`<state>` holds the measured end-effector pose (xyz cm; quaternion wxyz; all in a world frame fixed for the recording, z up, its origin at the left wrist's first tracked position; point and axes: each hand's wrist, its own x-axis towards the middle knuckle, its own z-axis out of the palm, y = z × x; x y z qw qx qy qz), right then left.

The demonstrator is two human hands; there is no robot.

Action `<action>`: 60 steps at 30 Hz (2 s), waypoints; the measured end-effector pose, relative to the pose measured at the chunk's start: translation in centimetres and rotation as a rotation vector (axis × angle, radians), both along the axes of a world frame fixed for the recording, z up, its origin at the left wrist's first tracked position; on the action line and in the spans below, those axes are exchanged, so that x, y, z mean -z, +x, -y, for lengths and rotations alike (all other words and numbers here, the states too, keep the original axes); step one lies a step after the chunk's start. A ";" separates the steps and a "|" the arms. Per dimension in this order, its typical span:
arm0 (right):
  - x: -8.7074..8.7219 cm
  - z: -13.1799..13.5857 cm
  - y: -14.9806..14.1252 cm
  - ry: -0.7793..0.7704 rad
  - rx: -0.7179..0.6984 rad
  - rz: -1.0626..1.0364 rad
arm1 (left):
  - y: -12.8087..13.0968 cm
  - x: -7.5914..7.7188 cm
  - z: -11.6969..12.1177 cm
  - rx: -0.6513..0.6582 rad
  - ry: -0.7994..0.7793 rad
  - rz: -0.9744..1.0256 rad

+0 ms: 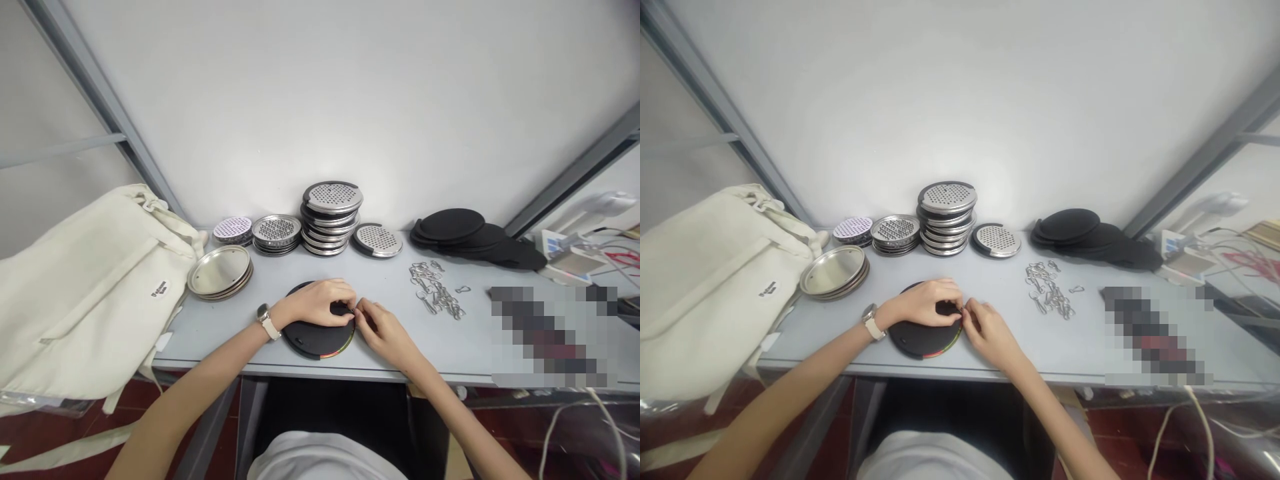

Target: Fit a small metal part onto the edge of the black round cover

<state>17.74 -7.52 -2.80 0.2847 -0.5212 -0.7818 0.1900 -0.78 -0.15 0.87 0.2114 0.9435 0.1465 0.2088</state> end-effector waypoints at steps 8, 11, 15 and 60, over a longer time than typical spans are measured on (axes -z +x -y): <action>-0.1 0.1 0.2 0.009 -0.032 0.027 | 0.1 -0.2 0.1 -0.013 0.004 -0.012; -0.1 0.0 0.3 0.021 -0.043 0.031 | 0.1 -0.3 0.1 -0.016 -0.001 -0.015; -0.2 0.0 0.2 0.027 -0.053 0.040 | 0.1 -0.4 0.1 -0.024 -0.011 -0.002; 0.0 -0.2 0.1 0.049 -0.053 0.065 | 0.1 0.4 -0.8 -0.079 -0.299 0.048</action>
